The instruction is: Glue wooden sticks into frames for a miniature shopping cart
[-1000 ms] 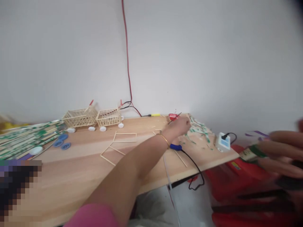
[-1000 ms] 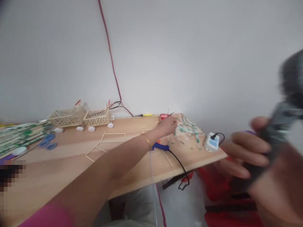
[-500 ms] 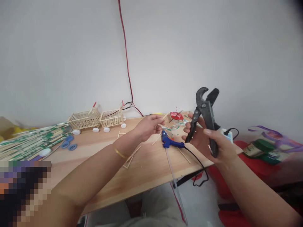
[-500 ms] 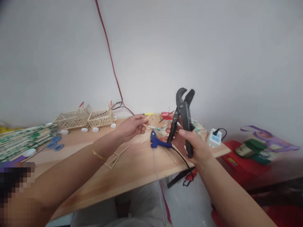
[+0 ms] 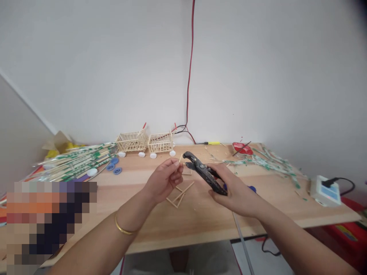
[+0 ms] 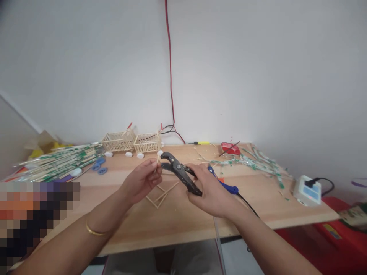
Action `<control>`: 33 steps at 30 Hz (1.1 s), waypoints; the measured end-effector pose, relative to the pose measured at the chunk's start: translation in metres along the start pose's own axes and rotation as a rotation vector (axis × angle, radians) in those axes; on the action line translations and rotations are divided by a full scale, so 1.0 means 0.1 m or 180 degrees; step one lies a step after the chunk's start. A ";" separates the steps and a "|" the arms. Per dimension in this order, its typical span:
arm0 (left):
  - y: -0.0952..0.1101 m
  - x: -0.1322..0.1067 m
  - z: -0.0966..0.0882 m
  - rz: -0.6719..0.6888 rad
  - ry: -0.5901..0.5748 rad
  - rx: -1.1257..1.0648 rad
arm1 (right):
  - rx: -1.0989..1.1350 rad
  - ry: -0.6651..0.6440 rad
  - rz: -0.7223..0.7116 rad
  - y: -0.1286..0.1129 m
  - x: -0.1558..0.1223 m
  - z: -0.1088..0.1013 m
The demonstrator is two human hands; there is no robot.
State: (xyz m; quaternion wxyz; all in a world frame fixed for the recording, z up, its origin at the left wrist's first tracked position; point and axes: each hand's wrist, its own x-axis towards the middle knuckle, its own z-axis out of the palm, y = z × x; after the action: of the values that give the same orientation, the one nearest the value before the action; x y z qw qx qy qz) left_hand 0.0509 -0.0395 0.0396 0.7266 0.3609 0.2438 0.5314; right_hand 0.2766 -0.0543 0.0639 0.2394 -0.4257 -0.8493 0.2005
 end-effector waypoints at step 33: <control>-0.17 -0.05 -0.04 0.0508 -0.0397 0.2008 | -0.0517 -0.0018 0.0033 -0.04 -0.18 0.03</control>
State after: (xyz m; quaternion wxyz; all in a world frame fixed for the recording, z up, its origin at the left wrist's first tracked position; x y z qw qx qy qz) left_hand 0.0565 -0.0466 0.0233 0.5486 0.6178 0.3224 0.4618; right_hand 0.2815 -0.0714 0.0589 0.2006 -0.4475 -0.8612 0.1333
